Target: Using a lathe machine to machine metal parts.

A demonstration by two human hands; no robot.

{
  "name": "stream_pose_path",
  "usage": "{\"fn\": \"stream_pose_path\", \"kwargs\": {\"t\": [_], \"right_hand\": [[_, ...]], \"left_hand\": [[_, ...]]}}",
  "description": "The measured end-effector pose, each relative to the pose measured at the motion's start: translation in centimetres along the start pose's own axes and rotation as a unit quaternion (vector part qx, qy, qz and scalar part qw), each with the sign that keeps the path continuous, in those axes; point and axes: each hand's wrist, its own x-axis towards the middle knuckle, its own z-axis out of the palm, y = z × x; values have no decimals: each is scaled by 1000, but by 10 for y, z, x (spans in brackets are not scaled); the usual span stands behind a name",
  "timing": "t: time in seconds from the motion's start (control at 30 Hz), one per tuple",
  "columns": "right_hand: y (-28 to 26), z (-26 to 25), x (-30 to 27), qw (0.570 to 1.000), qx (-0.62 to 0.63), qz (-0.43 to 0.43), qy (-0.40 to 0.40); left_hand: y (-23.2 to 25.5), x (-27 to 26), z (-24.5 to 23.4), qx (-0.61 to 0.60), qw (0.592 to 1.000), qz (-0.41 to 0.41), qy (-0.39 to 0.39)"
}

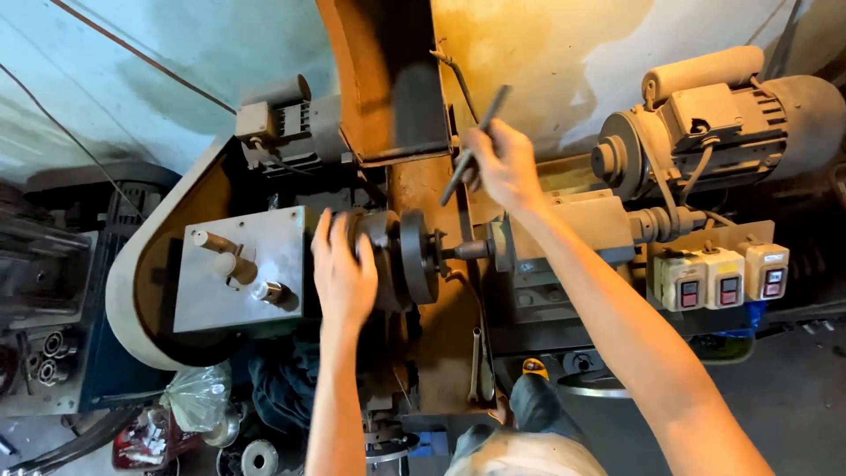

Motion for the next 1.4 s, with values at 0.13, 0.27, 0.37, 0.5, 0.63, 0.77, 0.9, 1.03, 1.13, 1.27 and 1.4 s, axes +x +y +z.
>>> {"fn": "stream_pose_path", "kwargs": {"t": [0.13, 0.27, 0.37, 0.5, 0.63, 0.77, 0.9, 1.03, 1.13, 1.27, 1.4], "right_hand": [[3, 38, 11, 979, -146, 110, -96], [21, 51, 13, 946, -214, 163, -182], [20, 50, 6, 943, -202, 171, -204], [18, 51, 4, 928, -224, 176, -240], [21, 51, 3, 936, -219, 169, -219], [6, 40, 11, 966, -177, 148, -117], [-16, 16, 4, 980, -157, 108, -64], [-8, -10, -10, 969, -215, 82, -91], [8, -26, -17, 953, -273, 65, -118], [1, -22, -24, 934, -327, 43, -134], [4, -22, -24, 943, -308, 40, -118]], "left_hand": [[-84, 41, 63, 181, 920, -214, -275], [-112, 59, 82, 195, 845, -331, -373], [-101, 55, 76, 193, 860, -327, -342], [-82, 64, 64, 184, 867, -334, -321], [-55, 73, 45, 171, 855, -354, -338], [-60, 64, 48, 171, 874, -341, -301], [-28, 40, 23, 153, 906, -303, -253], [4, -24, 5, 81, 989, -121, 31], [22, -82, 3, -6, 984, -129, 121], [4, -188, 18, -49, 949, -311, -30], [2, -153, 12, 33, 984, -77, 156]]}}
